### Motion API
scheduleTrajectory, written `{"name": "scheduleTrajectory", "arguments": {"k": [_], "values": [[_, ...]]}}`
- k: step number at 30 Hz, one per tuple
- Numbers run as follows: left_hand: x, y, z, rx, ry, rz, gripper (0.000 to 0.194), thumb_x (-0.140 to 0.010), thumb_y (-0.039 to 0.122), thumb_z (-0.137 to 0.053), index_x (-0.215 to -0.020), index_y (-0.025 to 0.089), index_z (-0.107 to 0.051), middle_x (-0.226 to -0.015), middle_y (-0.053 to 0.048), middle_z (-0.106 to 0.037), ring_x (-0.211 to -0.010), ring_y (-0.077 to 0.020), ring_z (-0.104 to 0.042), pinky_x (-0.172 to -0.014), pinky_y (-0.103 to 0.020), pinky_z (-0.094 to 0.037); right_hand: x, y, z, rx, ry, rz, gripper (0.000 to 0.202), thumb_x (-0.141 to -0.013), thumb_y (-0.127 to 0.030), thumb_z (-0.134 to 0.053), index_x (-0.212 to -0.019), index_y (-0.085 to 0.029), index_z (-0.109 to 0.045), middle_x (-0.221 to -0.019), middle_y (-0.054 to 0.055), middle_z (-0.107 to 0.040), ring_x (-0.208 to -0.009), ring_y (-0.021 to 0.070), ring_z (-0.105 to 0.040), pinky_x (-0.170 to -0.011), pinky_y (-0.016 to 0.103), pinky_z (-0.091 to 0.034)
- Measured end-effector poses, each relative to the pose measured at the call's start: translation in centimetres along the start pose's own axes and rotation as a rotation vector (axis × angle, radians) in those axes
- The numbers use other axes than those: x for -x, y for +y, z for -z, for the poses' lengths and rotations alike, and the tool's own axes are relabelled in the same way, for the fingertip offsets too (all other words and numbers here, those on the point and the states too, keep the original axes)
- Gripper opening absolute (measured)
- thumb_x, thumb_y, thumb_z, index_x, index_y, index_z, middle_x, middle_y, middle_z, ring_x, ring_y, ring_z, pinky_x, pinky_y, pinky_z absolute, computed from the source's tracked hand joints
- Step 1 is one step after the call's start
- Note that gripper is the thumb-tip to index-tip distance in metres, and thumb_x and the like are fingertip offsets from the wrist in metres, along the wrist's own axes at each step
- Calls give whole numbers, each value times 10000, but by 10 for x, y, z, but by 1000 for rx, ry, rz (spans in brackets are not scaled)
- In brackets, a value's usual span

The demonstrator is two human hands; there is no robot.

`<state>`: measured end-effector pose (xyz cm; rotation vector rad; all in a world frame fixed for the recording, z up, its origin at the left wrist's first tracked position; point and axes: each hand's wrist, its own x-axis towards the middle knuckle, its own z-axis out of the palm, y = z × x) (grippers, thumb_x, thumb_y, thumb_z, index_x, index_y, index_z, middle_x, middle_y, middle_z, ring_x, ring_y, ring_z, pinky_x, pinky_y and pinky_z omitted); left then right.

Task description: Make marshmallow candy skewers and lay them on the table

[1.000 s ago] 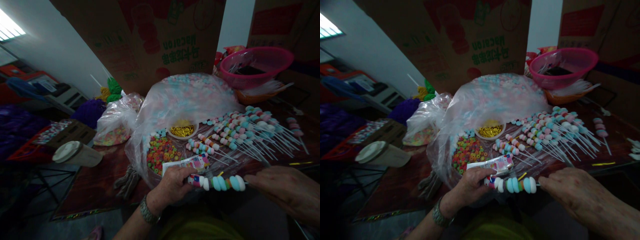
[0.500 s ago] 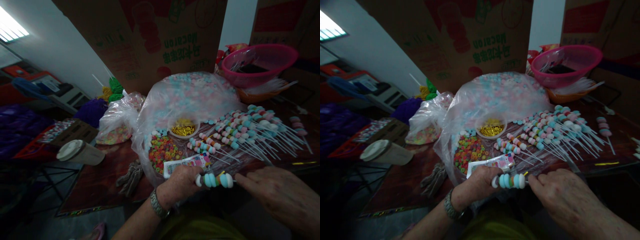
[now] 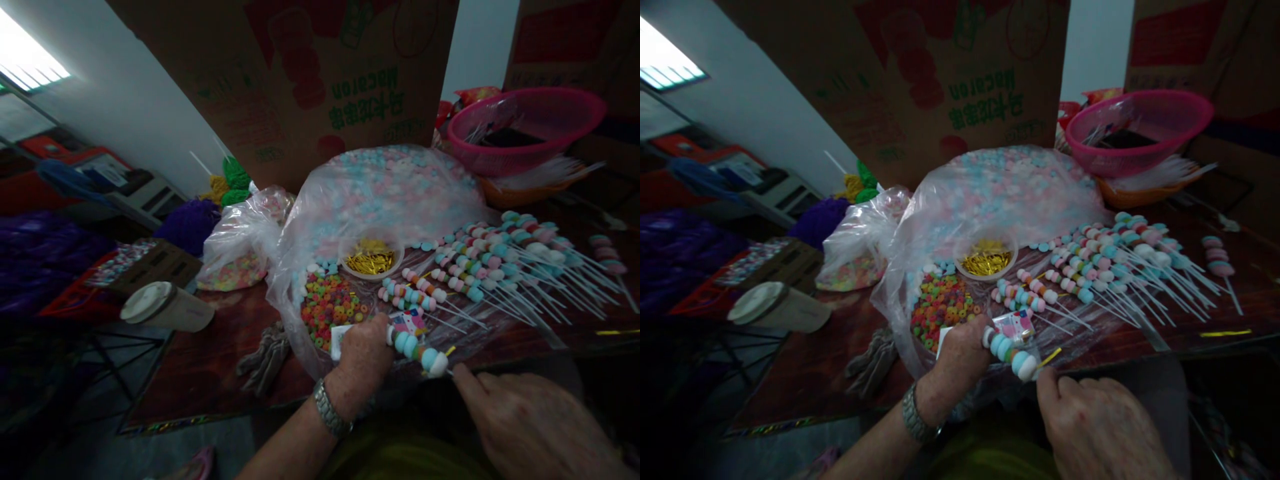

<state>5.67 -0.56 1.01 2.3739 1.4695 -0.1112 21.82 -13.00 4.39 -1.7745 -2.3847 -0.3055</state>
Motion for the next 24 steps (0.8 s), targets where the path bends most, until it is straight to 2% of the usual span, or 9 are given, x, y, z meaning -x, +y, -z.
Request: {"name": "scheduleTrajectory", "arguments": {"k": [6,10,11,13,15,17,19,22,24], "values": [[-5,-5,5,45,-6,-62,166,-773,150,-507,-908,162,-602,-808,-95,-684,-769,-247,-659,-644,-304,-481,-9,-1,-23,-205,-120,-58,326,-619,-5,-428,-822,-191,-602,-571,0,-659,-469,158,-624,-436,236,-337],[-2,-12,12,116,-25,-112,256,-742,146,-573,-998,152,-579,-850,-87,-679,-802,-255,-648,-710,-343,-492,-13,12,-36,-316,-213,-110,267,-769,-54,-385,-754,-220,-593,-554,-22,-642,-462,150,-617,-408,226,-307],[0,-16,14,224,-30,-151,360,-733,174,-614,-1086,155,-547,-910,-87,-674,-844,-251,-639,-742,-348,-491,-12,17,-37,-359,-209,-117,267,-811,-84,-373,-745,-223,-590,-558,-25,-638,-463,140,-610,-412,217,-317],[3,-26,16,596,-98,-250,684,-692,217,-697,-1299,183,-382,-1084,-92,-629,-945,-230,-606,-802,-335,-483,-11,27,-39,-465,-179,-110,271,-864,-140,-364,-756,-225,-598,-582,-25,-639,-480,123,-599,-439,198,-357],[5,-38,15,1026,-267,-300,918,-651,213,-744,-1399,229,-211,-1209,-97,-561,-1007,-211,-576,-825,-317,-476,-8,35,-40,-580,-156,-92,270,-882,-172,-372,-787,-228,-618,-611,-19,-647,-503,118,-593,-478,190,-400],[8,-48,11,1308,-435,-257,898,-635,184,-757,-1383,235,-263,-1232,-90,-541,-1036,-199,-560,-840,-294,-465,-5,40,-42,-698,-154,-88,269,-887,-198,-387,-792,-230,-636,-627,-14,-653,-520,119,-590,-502,187,-426],[10,-51,6,1436,-517,-183,786,-622,178,-770,-1309,202,-389,-1173,-79,-565,-986,-184,-578,-807,-267,-471,-2,43,-45,-815,-157,-102,268,-888,-238,-408,-768,-229,-648,-647,-8,-660,-541,123,-592,-517,185,-442],[14,-46,1,1472,-573,-116,733,-642,199,-761,-1283,190,-405,-998,-48,-604,-696,-126,-619,-620,-235,-490,5,48,-50,-952,-156,-157,263,-878,-303,-442,-745,-225,-655,-671,-2,-660,-577,135,-599,-541,188,-459],[18,-39,-1,1459,-532,-80,782,-667,215,-742,-1329,205,-327,-945,-37,-609,-560,-96,-594,-538,-226,-476,9,50,-54,-1034,-125,-240,264,-871,-344,-459,-742,-220,-652,-655,-1,-638,-592,144,-592,-552,194,-466]]}}
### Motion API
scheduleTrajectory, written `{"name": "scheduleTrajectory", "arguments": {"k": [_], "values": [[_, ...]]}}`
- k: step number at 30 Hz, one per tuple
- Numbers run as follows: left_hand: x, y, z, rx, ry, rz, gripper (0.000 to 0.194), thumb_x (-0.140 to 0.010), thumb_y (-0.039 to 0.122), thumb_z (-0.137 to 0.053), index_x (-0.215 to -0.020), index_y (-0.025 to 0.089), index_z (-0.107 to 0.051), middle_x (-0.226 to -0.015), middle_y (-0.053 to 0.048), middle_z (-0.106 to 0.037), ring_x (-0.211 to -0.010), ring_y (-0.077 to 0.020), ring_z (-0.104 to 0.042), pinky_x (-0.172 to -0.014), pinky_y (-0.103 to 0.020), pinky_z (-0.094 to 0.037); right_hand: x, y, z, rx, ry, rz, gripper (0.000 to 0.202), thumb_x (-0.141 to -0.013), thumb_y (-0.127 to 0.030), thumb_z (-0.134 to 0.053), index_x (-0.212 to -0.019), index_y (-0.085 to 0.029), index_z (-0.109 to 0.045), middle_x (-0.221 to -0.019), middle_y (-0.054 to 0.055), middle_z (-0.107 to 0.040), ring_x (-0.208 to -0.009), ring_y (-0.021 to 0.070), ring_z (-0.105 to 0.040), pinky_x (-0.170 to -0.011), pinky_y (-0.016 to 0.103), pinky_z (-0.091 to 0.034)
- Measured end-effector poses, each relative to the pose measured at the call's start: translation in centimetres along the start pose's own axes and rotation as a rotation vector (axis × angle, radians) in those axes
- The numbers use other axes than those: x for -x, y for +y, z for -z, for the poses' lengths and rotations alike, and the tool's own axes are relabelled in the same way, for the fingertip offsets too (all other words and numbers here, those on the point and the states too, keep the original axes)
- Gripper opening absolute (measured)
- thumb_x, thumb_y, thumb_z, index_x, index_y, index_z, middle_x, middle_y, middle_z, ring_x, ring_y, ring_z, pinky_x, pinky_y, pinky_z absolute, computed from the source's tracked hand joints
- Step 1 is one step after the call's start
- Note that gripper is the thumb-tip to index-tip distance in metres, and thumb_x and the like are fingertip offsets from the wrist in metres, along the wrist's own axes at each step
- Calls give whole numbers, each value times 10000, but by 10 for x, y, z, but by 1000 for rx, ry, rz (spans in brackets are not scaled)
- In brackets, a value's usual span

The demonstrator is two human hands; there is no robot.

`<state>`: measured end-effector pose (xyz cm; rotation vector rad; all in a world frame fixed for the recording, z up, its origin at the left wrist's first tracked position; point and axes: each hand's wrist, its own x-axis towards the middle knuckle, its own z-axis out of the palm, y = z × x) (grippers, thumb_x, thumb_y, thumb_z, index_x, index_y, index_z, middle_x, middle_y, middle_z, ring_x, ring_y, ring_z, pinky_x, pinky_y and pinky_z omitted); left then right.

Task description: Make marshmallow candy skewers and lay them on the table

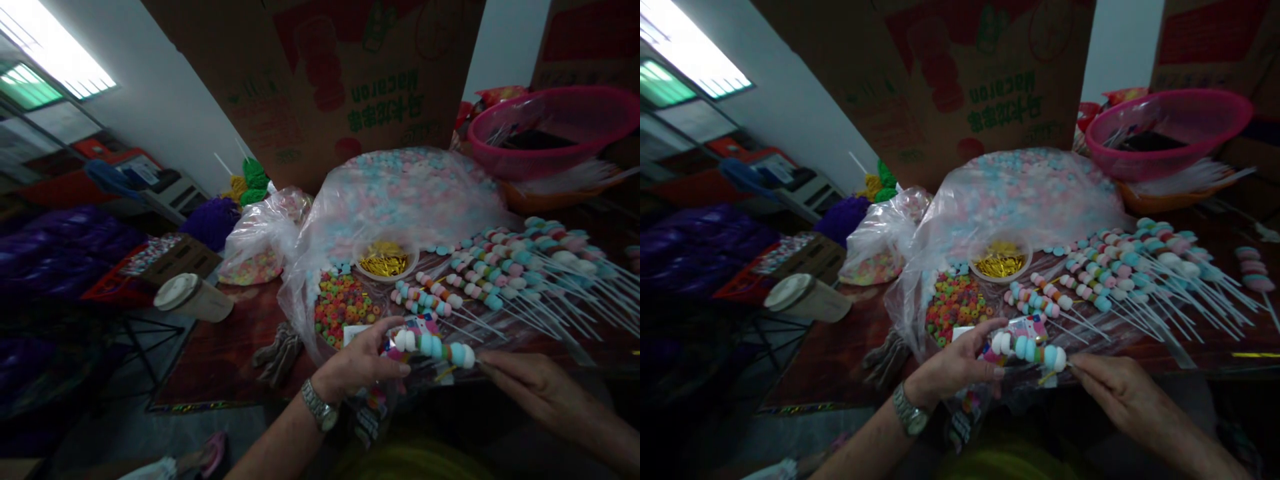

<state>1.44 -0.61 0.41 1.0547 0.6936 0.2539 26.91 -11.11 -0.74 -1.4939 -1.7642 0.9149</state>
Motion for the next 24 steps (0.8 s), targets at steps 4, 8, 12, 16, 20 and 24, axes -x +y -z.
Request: {"name": "scheduleTrajectory", "arguments": {"k": [4,8,12,16,20,24], "values": [[1,-5,-18,-182,246,-82,851,-694,187,-699,-1395,207,-217,-987,-63,-623,-568,-100,-584,-531,-228,-473,0,4,-18,-236,165,-114,262,-865,-391,-488,-742,-207,-629,-613,-8,-566,-557,132,-531,-511,198,-447],[1,-14,-29,-417,327,-247,838,-686,146,-693,-1397,186,-253,-1170,-89,-579,-866,-178,-596,-755,-289,-494,-15,-10,-57,-503,197,-150,211,-856,-387,-512,-858,-210,-625,-675,-5,-578,-613,145,-546,-591,236,-481],[3,-15,-36,-543,279,-326,778,-745,114,-608,-1410,167,-207,-1089,-64,-625,-923,-181,-583,-832,-295,-460,-33,-33,-81,-672,190,-144,236,-752,-345,-639,-940,-202,-639,-953,46,-639,-932,220,-585,-853,326,-462],[11,-12,-38,-527,262,-304,687,-731,105,-618,-1338,196,-312,-1033,-25,-631,-845,-143,-582,-747,-233,-458,-39,-41,-87,-794,151,-243,262,-710,-381,-672,-866,-170,-664,-845,51,-677,-851,235,-609,-796,339,-477],[15,-15,-33,-587,419,-211,162,-707,148,-654,-853,146,-581,-741,21,-592,-657,-113,-518,-582,-193,-400,-39,-36,-90,-912,302,-364,315,-614,-428,-738,-757,-157,-666,-659,17,-649,-601,166,-566,-567,258,-461],[15,-16,-25,-677,495,-244,131,-762,190,-599,-650,140,-553,-580,33,-506,-565,-102,-456,-529,-197,-347,-40,-38,-85,-903,313,-437,330,-561,-449,-757,-611,-157,-612,-451,-53,-485,-421,92,-399,-418,204,-336]]}}
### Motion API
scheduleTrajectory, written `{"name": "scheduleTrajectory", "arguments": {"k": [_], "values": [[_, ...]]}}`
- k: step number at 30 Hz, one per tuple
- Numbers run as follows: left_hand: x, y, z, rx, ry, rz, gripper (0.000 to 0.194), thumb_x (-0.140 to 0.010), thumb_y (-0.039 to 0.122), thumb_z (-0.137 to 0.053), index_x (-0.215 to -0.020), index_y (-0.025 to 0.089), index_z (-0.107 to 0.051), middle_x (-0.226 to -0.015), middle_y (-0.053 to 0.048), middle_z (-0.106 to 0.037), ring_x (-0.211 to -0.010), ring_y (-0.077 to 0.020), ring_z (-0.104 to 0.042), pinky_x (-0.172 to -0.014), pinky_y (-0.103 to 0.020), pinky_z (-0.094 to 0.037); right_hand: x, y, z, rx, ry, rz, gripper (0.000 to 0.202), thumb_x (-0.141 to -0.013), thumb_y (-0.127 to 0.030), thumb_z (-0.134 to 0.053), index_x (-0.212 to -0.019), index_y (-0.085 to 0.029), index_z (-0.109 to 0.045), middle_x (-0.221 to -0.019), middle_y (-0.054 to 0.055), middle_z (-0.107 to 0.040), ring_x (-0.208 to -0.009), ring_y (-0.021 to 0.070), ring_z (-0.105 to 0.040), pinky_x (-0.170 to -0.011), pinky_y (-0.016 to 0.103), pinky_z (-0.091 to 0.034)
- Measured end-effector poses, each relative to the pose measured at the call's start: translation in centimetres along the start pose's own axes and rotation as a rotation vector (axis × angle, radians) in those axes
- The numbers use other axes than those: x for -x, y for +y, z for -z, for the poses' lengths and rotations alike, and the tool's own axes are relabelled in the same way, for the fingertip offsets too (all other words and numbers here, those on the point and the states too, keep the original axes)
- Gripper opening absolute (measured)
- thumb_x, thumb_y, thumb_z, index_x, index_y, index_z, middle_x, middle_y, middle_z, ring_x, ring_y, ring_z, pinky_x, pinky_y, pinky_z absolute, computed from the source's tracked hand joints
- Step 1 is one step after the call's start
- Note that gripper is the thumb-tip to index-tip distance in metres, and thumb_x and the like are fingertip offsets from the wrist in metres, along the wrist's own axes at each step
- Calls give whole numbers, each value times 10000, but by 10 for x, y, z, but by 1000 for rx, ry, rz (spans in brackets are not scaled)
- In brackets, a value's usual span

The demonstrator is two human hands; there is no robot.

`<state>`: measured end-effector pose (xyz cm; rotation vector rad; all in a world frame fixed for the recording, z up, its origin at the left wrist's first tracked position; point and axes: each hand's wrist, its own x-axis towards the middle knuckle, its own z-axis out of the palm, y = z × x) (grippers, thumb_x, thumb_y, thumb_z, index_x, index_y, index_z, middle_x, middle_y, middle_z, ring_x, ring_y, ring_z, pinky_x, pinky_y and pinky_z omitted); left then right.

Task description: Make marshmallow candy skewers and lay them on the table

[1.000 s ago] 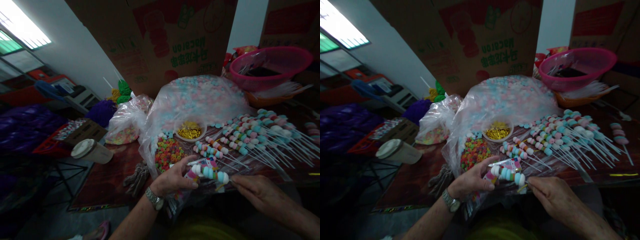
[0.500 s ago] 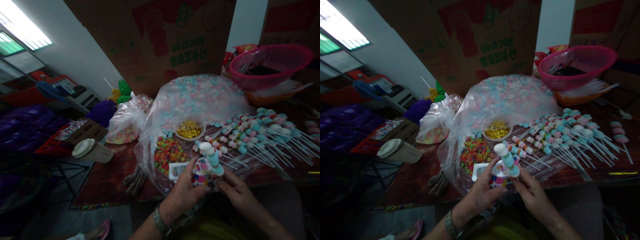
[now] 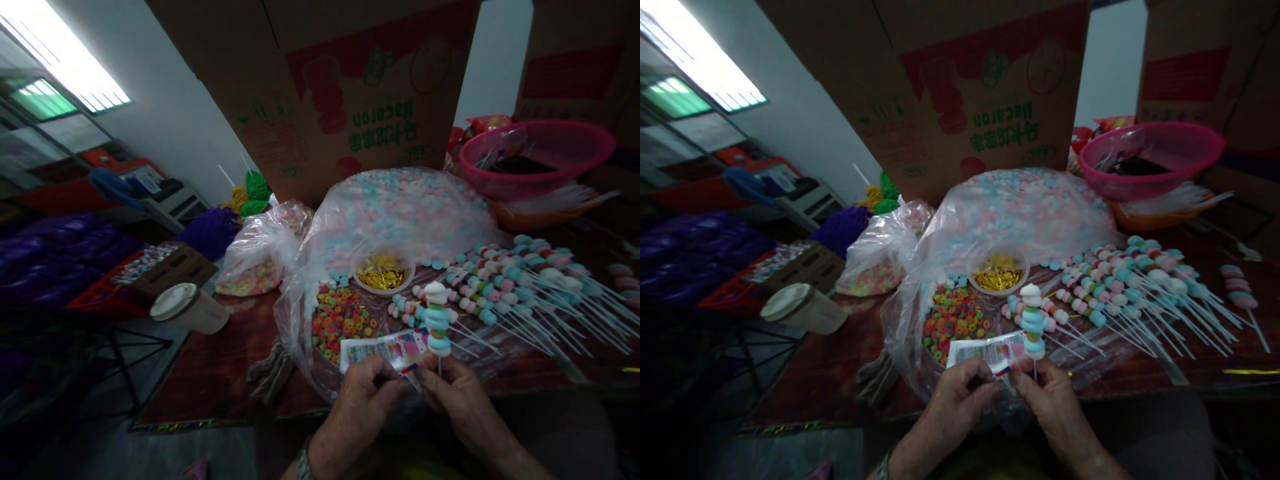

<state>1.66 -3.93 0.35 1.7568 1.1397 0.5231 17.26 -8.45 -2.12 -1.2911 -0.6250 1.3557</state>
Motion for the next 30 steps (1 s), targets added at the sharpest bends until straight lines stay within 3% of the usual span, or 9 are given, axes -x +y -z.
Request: {"name": "scheduleTrajectory", "arguments": {"k": [5,9,12,14,18,21,24,27,30], "values": [[-2,0,2,-192,7,-248,200,-854,237,-491,-729,145,-617,-678,-30,-597,-661,-151,-533,-631,-250,-398,0,-10,-3,62,-61,80,308,-585,-448,-735,-680,-163,-670,-567,-3,-592,-637,197,-562,-597,287,-463],[3,-3,-7,-64,97,-169,223,-865,295,-501,-1010,147,-585,-807,-52,-631,-703,-155,-563,-636,-243,-447,-5,-3,-10,60,69,118,349,-590,-463,-733,-738,-151,-682,-694,46,-672,-688,216,-587,-644,305,-475],[5,-6,-10,8,132,-124,176,-814,313,-585,-867,146,-595,-680,-15,-601,-573,-123,-527,-514,-198,-416,-7,5,-14,69,125,113,348,-586,-482,-730,-691,-158,-657,-650,34,-660,-635,200,-581,-583,284,-476],[4,-7,-5,-57,136,-233,156,-819,289,-579,-753,149,-600,-647,-16,-594,-577,-122,-531,-527,-199,-413,-6,5,-9,103,104,131,336,-601,-485,-718,-664,-163,-645,-620,23,-645,-615,195,-584,-572,281,-487],[-1,-7,18,-202,179,-464,231,-887,267,-482,-726,155,-604,-643,-35,-607,-639,-143,-559,-616,-239,-431,1,-10,27,315,29,265,272,-718,-427,-651,-794,-168,-686,-755,60,-693,-733,226,-640,-667,301,-528],[-4,-7,36,-230,161,-540,250,-918,281,-429,-795,165,-613,-695,-38,-638,-667,-149,-578,-679,-273,-441,6,-32,68,641,-21,547,203,-812,-313,-563,-933,-206,-687,-934,75,-696,-884,233,-644,-744,293,-531],[-6,-5,47,-268,126,-616,209,-924,270,-430,-892,181,-616,-784,-31,-671,-723,-149,-607,-795,-312,-429,7,-53,99,931,-88,867,213,-826,-178,-522,-979,-237,-658,-935,61,-689,-821,196,-658,-675,242,-538],[-9,0,50,-260,77,-694,187,-925,250,-436,-976,182,-603,-855,-37,-685,-756,-147,-616,-802,-307,-417,4,-68,112,1114,-118,1053,299,-835,-109,-484,-1076,-239,-603,-946,61,-677,-832,189,-653,-695,249,-533],[-12,5,49,-228,16,-720,185,-924,236,-441,-999,179,-600,-861,-38,-688,-757,-148,-609,-754,-294,-417,1,-74,115,1248,-136,1083,331,-864,-112,-428,-1149,-224,-551,-980,76,-656,-898,211,-630,-742,297,-519]]}}
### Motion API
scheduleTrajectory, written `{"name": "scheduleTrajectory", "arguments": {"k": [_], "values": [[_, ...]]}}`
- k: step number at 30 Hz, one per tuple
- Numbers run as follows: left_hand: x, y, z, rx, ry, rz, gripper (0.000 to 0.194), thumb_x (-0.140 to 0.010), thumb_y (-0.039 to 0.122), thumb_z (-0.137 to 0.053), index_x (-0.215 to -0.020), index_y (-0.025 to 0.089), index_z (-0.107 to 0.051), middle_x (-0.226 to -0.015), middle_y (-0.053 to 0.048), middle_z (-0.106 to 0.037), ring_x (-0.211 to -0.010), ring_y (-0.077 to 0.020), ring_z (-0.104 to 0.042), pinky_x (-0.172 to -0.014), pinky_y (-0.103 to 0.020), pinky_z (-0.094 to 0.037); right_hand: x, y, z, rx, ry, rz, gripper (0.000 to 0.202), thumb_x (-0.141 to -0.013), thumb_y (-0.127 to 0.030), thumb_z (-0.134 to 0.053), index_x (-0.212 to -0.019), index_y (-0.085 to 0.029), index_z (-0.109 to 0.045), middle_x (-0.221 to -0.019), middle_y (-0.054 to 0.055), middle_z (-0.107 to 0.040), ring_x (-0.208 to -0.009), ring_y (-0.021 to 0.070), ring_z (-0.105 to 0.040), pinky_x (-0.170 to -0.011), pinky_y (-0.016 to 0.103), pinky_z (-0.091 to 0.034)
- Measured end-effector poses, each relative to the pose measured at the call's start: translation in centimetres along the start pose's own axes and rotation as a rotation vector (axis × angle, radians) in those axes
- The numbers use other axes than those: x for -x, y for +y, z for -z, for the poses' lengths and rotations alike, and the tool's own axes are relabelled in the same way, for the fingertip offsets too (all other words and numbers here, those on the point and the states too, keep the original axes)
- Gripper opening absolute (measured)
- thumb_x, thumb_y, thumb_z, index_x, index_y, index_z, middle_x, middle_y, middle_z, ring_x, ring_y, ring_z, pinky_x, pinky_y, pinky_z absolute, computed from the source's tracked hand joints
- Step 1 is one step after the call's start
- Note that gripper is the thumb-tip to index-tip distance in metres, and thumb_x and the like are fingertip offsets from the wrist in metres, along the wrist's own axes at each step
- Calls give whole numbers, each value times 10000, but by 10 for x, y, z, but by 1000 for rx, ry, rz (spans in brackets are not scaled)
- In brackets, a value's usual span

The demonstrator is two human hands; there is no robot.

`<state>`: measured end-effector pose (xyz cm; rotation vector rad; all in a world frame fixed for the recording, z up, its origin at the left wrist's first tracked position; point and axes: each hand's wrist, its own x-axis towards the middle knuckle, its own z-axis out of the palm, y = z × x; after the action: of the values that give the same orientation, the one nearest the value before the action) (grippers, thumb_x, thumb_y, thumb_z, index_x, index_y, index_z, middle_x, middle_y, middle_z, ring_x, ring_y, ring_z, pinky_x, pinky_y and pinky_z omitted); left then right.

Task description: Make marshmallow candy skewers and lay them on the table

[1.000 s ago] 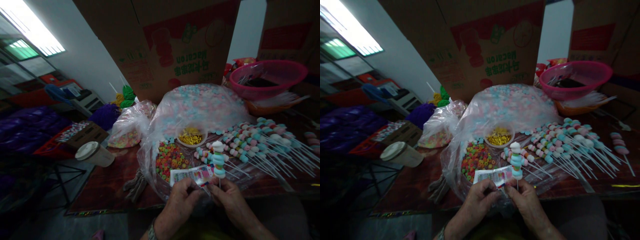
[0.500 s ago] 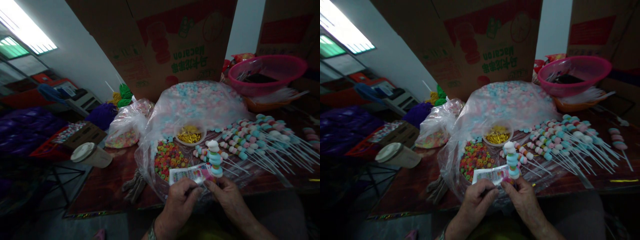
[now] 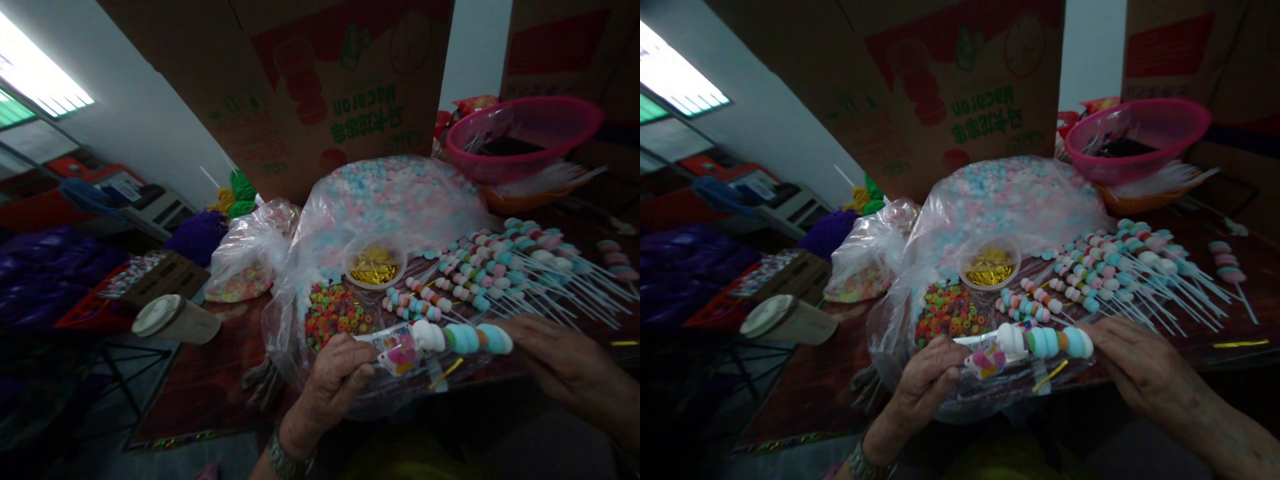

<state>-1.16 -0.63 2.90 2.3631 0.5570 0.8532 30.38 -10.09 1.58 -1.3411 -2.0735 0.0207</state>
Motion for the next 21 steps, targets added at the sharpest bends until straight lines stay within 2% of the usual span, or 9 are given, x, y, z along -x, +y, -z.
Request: {"name": "scheduleTrajectory", "arguments": {"k": [5,10,15,21], "values": [[-3,0,0,3,1,21,202,-925,243,-439,-1007,172,-609,-866,-45,-689,-742,-151,-592,-740,-301,-413,1,4,2,174,-83,40,410,-852,-60,-346,-1198,-200,-518,-964,88,-651,-854,228,-610,-697,326,-483],[-9,-3,-2,-81,-29,-3,191,-911,232,-459,-963,161,-629,-819,-53,-695,-704,-153,-581,-711,-306,-405,-7,0,12,299,-126,162,417,-837,-42,-325,-1175,-163,-538,-869,83,-656,-753,226,-599,-661,341,-452],[-15,-6,-5,-196,-48,0,169,-889,221,-492,-946,166,-641,-804,-45,-701,-686,-159,-546,-688,-297,-388,-14,4,23,360,-195,153,472,-792,10,-332,-1155,-196,-552,-831,55,-655,-725,194,-607,-628,313,-451],[-9,-10,-1,-99,-29,25,199,-911,252,-463,-967,168,-634,-824,-43,-695,-715,-150,-566,-723,-296,-401,-11,13,27,307,-175,137,444,-823,-39,-353,-1183,-232,-528,-880,43,-674,-765,166,-638,-649,252,-485]]}}
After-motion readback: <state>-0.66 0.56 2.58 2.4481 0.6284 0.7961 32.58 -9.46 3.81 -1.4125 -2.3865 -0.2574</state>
